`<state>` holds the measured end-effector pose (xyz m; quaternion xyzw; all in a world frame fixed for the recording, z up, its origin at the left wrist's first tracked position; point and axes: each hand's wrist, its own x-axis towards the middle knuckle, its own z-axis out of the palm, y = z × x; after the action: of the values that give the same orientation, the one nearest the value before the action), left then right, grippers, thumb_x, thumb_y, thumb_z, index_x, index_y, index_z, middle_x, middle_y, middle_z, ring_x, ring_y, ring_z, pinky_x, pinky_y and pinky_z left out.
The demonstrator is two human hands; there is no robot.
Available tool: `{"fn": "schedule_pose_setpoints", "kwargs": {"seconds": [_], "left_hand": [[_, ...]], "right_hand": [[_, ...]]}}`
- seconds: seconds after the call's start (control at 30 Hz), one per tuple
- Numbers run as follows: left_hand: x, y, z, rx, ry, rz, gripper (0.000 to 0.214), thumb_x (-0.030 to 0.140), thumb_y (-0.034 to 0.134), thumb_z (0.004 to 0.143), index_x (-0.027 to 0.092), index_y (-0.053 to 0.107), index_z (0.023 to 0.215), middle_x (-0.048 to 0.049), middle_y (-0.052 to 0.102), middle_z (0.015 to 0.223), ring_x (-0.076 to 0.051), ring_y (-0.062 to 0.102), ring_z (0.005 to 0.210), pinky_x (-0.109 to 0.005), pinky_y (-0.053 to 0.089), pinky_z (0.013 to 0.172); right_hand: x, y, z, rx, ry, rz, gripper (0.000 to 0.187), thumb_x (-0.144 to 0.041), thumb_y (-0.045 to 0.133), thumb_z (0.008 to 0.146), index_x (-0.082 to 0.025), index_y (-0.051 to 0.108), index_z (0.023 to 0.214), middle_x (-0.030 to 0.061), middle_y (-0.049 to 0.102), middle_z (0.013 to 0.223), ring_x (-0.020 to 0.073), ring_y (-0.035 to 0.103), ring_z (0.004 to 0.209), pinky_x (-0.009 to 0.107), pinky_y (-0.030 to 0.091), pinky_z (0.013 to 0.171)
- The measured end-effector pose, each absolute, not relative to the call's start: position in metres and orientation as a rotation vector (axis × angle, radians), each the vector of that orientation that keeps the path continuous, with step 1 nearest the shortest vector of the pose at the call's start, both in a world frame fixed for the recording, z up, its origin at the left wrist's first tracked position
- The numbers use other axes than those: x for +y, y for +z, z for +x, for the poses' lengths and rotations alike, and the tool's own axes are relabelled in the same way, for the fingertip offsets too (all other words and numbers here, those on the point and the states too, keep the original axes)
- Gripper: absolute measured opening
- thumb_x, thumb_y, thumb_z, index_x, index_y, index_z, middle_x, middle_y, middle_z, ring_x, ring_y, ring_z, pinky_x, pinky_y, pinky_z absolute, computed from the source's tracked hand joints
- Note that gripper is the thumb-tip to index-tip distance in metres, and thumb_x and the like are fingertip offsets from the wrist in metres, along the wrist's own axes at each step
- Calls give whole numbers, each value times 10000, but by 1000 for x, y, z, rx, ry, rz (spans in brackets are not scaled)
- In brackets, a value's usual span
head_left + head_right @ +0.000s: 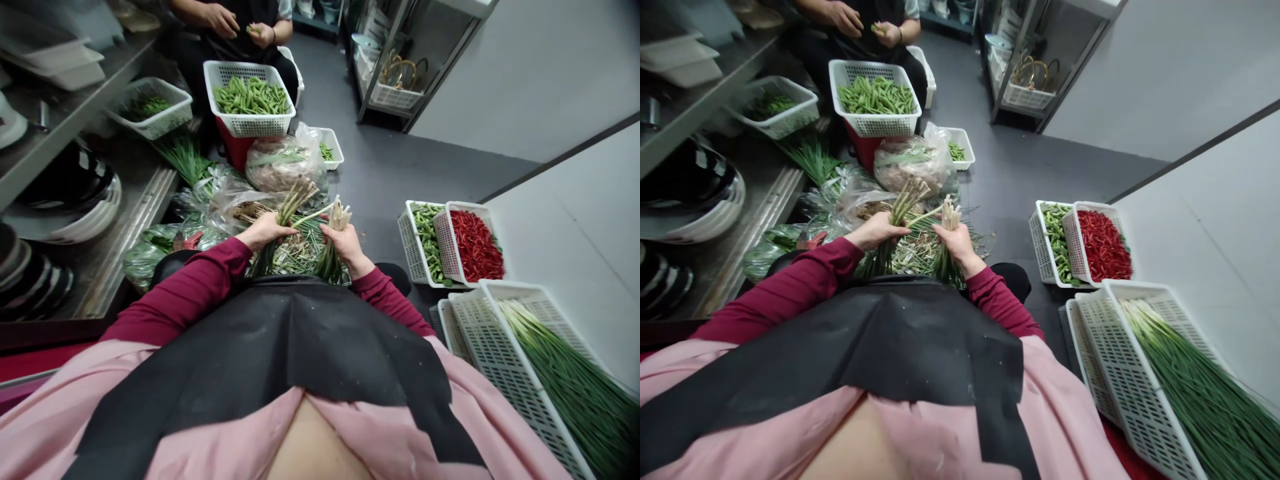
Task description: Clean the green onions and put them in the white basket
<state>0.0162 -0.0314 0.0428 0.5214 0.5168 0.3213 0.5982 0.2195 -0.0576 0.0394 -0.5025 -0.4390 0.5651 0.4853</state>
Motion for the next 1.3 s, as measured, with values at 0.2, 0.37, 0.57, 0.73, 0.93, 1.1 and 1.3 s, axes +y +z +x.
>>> {"fn": "schedule_pose_setpoints", "kwargs": {"seconds": [0.2, 0.37, 0.57, 0.73, 0.93, 1.1, 1.3], "left_hand": [[-45, 50, 36, 904, 625, 1108, 296, 259, 823, 619, 116, 682, 837, -8, 612, 659, -76, 496, 469, -210, 432, 429], [-31, 49, 20, 754, 737, 867, 379, 377, 740, 746, 109, 676, 1006, -90, 668, 896, -103, 588, 575, -250, 515, 520], [-29, 49, 36, 690, 762, 799, 366, 395, 742, 744, 117, 671, 971, -88, 684, 836, -157, 645, 661, -293, 547, 599], [-31, 46, 49, 834, 900, 831, 332, 298, 834, 613, 99, 653, 809, -42, 663, 706, -136, 619, 619, -269, 513, 616], [-33, 50, 43, 840, 880, 811, 386, 304, 825, 618, 112, 658, 909, -49, 673, 747, -146, 623, 654, -284, 511, 631], [-43, 54, 41, 884, 778, 1005, 330, 324, 787, 660, 108, 659, 875, -23, 623, 691, -118, 558, 603, -256, 463, 579], [-48, 57, 44, 1002, 758, 1363, 278, 376, 735, 677, 124, 628, 725, -9, 611, 675, -127, 523, 643, -260, 416, 640]], "right_hand": [[-51, 55, 223, -912, 1277, -1174, 315, -383, 771, 599, -168, 620, 772, -6, 634, 662, 123, 578, 583, 262, 481, 564], [-58, 57, 232, -995, 1435, -1098, 364, -365, 770, 611, -180, 658, 904, 15, 692, 764, 139, 636, 652, 296, 532, 644], [-65, 47, 197, -1125, 1462, -1054, 368, -383, 791, 588, -167, 684, 866, 21, 697, 809, 120, 591, 610, 275, 518, 590], [-58, 35, 189, -1275, 1383, -1167, 309, -296, 805, 558, -162, 683, 808, -14, 651, 679, 120, 559, 598, 256, 488, 588], [-55, 33, 204, -1137, 1460, -1196, 211, -277, 771, 579, -158, 645, 699, -21, 621, 624, 112, 551, 549, 273, 492, 587], [-58, 40, 213, -897, 1520, -1151, 349, -344, 821, 519, -154, 626, 737, -26, 601, 589, 121, 562, 499, 267, 485, 514], [-63, 36, 211, -945, 1513, -1144, 396, -374, 835, 517, -150, 627, 770, -19, 613, 594, 119, 562, 489, 256, 478, 488]]}}
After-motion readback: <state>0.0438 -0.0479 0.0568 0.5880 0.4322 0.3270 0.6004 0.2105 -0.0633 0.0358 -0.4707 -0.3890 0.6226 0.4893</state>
